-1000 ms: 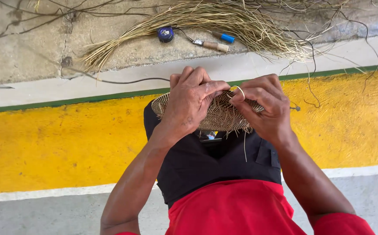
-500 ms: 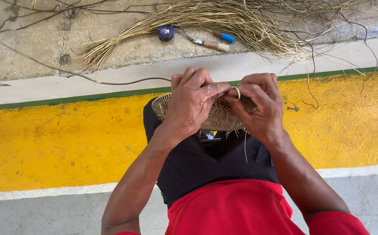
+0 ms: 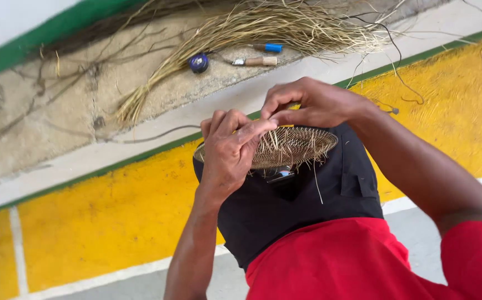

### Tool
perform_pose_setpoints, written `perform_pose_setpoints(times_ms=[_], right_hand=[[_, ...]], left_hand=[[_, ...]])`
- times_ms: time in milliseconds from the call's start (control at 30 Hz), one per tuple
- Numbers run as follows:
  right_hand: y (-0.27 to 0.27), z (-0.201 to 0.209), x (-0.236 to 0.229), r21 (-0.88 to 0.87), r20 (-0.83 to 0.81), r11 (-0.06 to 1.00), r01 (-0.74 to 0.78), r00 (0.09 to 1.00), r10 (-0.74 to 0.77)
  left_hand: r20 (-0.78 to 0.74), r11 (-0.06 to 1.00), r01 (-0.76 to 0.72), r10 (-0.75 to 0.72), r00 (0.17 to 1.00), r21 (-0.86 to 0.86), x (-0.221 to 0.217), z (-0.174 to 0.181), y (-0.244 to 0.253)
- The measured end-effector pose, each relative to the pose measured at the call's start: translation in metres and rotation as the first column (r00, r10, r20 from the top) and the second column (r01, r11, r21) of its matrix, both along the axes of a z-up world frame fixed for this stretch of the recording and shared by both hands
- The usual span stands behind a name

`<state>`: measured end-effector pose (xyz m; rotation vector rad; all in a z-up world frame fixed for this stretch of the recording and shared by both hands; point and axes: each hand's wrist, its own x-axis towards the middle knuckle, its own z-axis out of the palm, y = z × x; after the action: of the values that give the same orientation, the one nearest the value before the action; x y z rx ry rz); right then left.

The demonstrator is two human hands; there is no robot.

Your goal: Weaving bamboo strips into a circular craft object.

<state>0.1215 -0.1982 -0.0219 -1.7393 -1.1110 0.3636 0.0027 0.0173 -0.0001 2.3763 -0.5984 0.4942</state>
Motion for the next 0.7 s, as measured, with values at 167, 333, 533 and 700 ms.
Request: perform_pose_setpoints(times_ms=[167, 333, 533, 700], right_hand=[[0.010, -0.020, 0.008, 0.084, -0.206, 0.996, -0.034, 0.977, 0.051], [-0.005, -0.030, 0.032, 0.458, -0.448, 0.853, 0.251, 0.894, -0.023], [0.010, -0.011, -0.008, 0.214, 0.056, 0.974, 0.075, 0.994, -0.089], [0.025, -0.005, -0.007, 0.193, 0.311, 0.952, 0.237, 0.905, -0.289]], left_hand=[[0.025, 0.999, -0.051, 0.051, 0.998, -0.008, -0.004, -0.004, 0.003], [-0.045, 0.996, -0.074, 0.072, 0.996, -0.045, -0.007, 0.003, 0.000], [-0.084, 0.996, -0.085, 0.082, 0.993, -0.035, 0.003, 0.006, 0.002], [-0.096, 0.998, -0.048, 0.052, 0.994, 0.037, 0.002, 0.007, 0.004]])
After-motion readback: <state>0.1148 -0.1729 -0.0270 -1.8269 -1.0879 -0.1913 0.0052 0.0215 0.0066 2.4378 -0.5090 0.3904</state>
